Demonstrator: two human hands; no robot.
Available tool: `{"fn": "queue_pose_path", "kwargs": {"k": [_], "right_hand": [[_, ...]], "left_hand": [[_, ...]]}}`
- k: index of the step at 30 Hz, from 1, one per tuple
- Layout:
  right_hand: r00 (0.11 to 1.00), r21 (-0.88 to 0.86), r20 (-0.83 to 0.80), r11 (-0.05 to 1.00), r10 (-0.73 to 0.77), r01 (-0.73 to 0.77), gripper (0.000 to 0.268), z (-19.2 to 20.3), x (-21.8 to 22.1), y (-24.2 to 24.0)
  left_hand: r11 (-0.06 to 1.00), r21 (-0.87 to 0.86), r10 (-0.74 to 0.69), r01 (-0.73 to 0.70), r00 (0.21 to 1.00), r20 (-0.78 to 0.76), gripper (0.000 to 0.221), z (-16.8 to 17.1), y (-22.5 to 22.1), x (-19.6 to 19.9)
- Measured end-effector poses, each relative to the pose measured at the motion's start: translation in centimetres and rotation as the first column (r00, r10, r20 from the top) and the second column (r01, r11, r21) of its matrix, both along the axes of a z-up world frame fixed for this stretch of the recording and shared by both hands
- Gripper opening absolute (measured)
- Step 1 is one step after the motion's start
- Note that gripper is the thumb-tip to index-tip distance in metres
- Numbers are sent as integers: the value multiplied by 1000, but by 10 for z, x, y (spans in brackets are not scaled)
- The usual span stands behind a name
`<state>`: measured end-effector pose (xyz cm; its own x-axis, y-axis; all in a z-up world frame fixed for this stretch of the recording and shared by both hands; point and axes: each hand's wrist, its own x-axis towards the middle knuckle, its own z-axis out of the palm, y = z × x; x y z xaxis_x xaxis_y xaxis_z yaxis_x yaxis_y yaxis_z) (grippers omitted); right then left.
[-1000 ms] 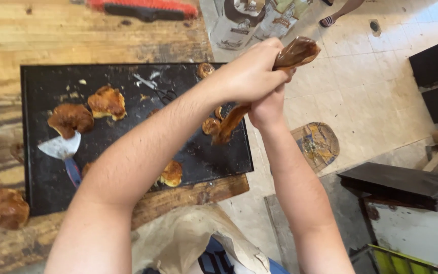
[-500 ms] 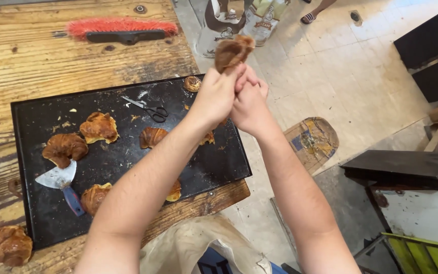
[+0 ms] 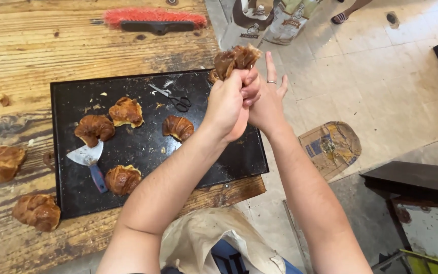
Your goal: Filling croissants with a chocolate-like cream using a piping bag on a wooden workbench in a bakery.
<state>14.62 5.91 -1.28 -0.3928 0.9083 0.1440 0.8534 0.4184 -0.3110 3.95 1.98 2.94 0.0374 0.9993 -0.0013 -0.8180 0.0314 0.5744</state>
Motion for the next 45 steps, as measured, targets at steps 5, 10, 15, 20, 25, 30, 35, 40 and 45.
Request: {"fn": "queue_pose_path", "kwargs": {"k": [5,10,15,20,25,30,35,40,45], "right_hand": [[995,-130,89,990,-44,56,65,-15,-3,9],[989,-282,-146,959,-25,-17,58,-31,-12,1],[901,-463,-419,880,-115,-103,50,-49,-15,-12],[727,-590,-629,778,-277,-215,44,-59,-9,-30],[477,-642,-750,678,-458,-358,40,-61,-7,-43],[191,-621,-755,590,-627,-516,39,-62,-6,-52],[-14,-501,-723,539,-691,-677,40,-67,-6,-57],[76,-513,-759,523,-646,-681,34,-132,8,-67],[109,-741,-598,496,-794,-452,31,-137,-1,-78]], "left_hand": [[1000,-11,-23,23,1000,-12,29,24,-13,-6],[992,37,-113,119,983,-147,35,38,-25,-8],[984,130,-101,120,984,-144,28,52,-20,2],[982,166,-70,94,987,-144,22,73,-19,10],[961,248,-101,126,988,-114,31,77,-2,19],[967,253,47,-11,990,-137,37,74,38,24],[993,-3,115,-115,989,-94,33,50,88,26],[988,-141,1,-56,932,-363,50,67,62,30],[983,-173,-145,63,841,-521,35,37,77,31]]}}
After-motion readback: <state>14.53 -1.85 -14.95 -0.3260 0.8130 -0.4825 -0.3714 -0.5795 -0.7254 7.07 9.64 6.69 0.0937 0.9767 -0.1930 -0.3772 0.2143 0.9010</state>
